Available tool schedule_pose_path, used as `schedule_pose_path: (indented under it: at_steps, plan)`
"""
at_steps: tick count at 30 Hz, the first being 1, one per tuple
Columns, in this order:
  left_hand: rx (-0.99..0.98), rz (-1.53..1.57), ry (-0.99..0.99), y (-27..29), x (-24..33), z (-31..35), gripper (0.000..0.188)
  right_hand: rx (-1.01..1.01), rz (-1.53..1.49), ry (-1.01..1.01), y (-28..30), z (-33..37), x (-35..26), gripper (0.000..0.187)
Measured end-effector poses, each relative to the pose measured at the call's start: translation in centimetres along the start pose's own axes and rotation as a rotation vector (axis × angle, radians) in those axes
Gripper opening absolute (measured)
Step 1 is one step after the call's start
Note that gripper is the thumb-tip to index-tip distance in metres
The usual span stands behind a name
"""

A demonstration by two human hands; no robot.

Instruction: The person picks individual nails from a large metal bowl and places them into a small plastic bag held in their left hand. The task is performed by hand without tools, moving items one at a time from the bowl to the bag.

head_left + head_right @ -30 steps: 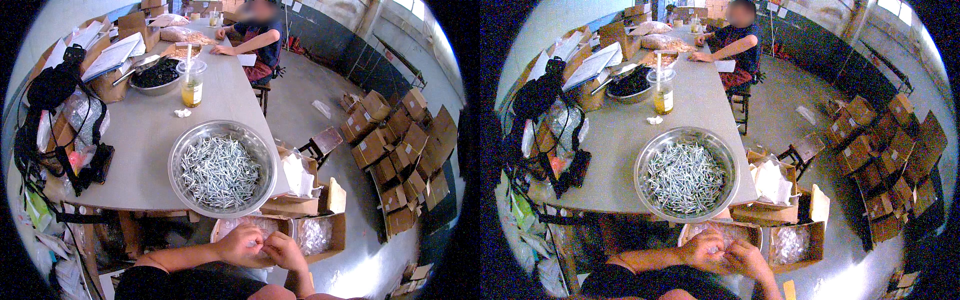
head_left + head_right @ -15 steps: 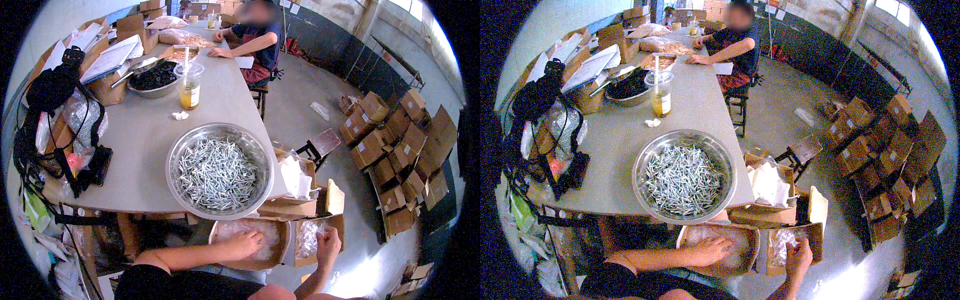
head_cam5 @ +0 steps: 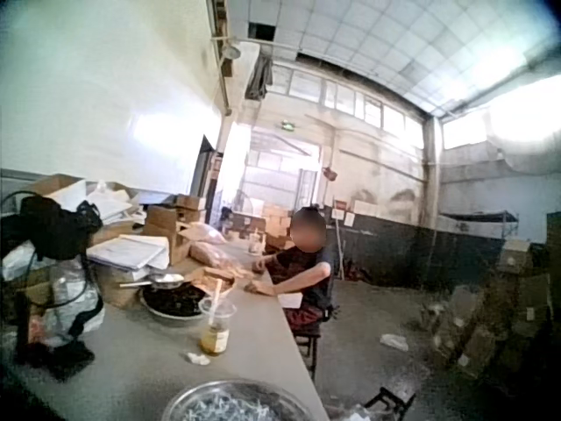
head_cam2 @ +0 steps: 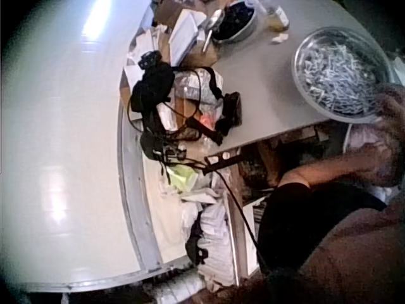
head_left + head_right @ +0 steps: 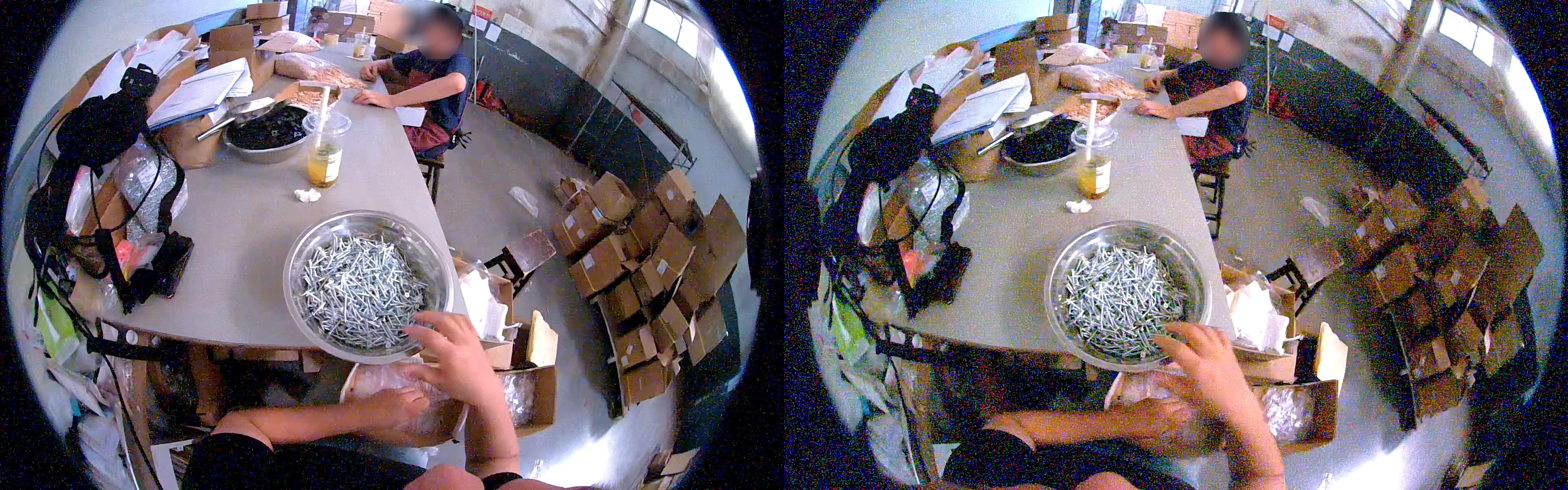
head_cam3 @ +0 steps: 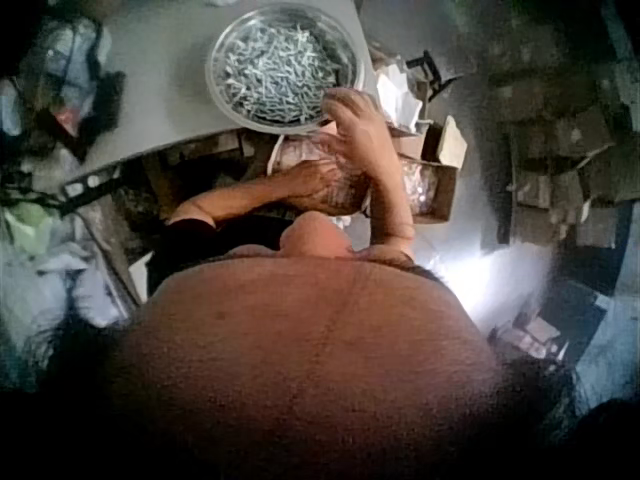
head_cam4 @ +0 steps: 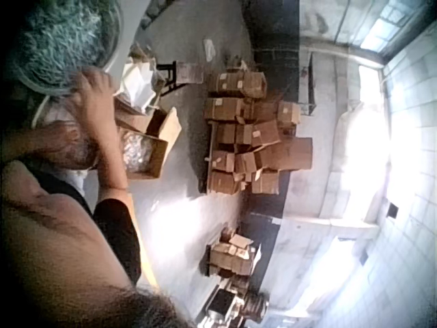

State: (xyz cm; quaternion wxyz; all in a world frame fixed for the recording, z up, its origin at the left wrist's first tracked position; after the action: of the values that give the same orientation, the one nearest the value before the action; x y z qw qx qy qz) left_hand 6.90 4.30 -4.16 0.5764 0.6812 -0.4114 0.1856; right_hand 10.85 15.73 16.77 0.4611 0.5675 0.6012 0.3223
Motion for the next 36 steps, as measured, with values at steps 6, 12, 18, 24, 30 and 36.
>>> schedule_pose_path:
  at_steps: [6, 12, 18, 24, 30, 36]
  plan:
    - [0.125, -0.271, -0.048, 2.7, 1.2, 1.5, 0.019, -0.291, 0.216, 0.051, -1.3, -2.4, -1.1, 0.049]
    - [-0.006, -0.184, 0.056, 0.8, -1.3, 1.6, 0.017, -0.418, 0.038, 0.126, -1.4, -2.8, 0.1, 0.038]
    - [0.269, 0.302, -0.05, 1.6, -1.4, 0.4, 0.016, -0.4, -0.273, 0.114, 0.2, -3.2, 0.5, 0.031]
    - [0.048, 0.29, 0.144, 1.2, -2.5, 0.7, 0.016, -0.366, -0.475, 0.138, -0.7, -3.2, 2.6, 0.019]
    - [0.073, 0.238, 0.172, 1.9, -1.8, 1.7, 0.022, -0.212, -0.3, -0.009, -1.3, -3.7, 2.6, 0.014]
    - [0.182, 0.359, 0.245, -0.7, -4.8, 1.1, 0.028, -0.015, -0.21, -0.108, -2.2, -3.7, 2.0, 0.012]
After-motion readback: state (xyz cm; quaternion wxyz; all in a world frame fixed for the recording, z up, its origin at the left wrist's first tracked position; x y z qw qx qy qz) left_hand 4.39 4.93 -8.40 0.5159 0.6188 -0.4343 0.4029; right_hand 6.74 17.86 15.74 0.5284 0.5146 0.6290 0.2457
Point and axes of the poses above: each hand's wrist, its own z-axis away from the middle knuckle, its own y-axis out of the back of the hand, x = y × z, the point moved 1 cm from there along -z, towards the middle knuckle, and after that the axes turned 9 degrees about z, right-handed, at the moved point
